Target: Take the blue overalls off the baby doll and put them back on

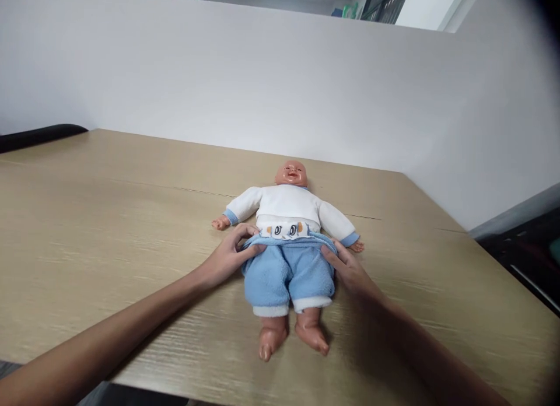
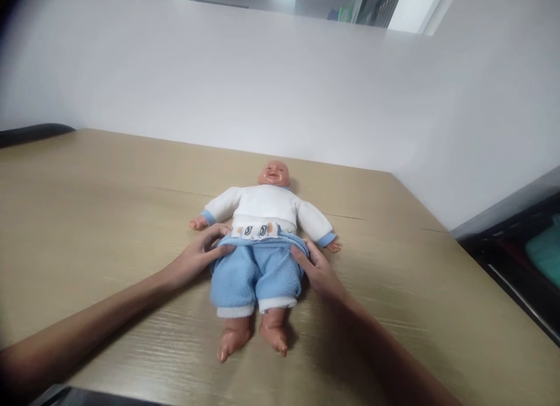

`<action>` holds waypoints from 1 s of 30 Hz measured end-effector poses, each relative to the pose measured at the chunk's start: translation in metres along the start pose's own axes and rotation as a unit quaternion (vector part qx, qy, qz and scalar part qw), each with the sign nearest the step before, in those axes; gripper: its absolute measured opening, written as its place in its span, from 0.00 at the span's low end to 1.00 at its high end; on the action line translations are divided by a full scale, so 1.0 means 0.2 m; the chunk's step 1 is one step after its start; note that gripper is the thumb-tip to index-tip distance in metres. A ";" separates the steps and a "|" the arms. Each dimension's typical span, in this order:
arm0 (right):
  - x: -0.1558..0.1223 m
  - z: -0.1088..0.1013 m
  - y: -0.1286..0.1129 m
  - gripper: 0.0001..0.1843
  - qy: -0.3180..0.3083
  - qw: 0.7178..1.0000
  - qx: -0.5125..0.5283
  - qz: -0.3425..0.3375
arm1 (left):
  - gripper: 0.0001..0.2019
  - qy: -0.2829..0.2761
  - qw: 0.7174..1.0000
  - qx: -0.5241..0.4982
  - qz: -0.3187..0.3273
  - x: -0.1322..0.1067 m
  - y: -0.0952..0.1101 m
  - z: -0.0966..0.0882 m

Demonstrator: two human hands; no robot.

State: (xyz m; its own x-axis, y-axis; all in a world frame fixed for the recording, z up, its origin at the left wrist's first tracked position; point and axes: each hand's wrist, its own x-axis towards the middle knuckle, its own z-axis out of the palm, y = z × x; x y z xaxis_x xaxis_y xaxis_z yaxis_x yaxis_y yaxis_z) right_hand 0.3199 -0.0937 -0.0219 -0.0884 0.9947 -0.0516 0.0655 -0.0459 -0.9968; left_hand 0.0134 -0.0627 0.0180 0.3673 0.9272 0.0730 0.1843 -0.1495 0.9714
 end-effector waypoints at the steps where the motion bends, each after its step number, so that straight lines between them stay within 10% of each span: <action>1: -0.01 0.01 0.01 0.25 -0.006 1.000 0.014 0.005 | 0.17 -0.016 1.000 -0.015 -0.016 0.00 -0.01 -0.01; 10: -0.04 -0.01 -0.10 0.19 -0.078 0.983 -0.142 -0.087 | 0.19 -0.046 0.994 -0.091 -0.045 0.04 -0.04 -0.06; 18: -0.02 0.01 -0.30 0.07 -0.065 0.941 -0.232 -0.237 | 0.14 -0.040 0.985 0.051 0.158 0.13 0.07 -0.10; 30: 0.22 -0.06 -0.16 0.18 0.014 0.990 -0.136 -0.042 | 0.29 -0.054 0.997 -0.058 -0.006 0.33 0.07 -0.13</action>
State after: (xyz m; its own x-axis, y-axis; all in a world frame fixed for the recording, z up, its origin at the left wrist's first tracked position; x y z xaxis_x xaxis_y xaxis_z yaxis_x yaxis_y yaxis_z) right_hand 0.3264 -0.0465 0.0079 -0.0768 0.9964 0.0364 0.3245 0.0595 -0.9440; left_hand 0.0164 0.0053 0.0431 0.4631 0.8853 0.0423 0.0843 -0.0915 0.9922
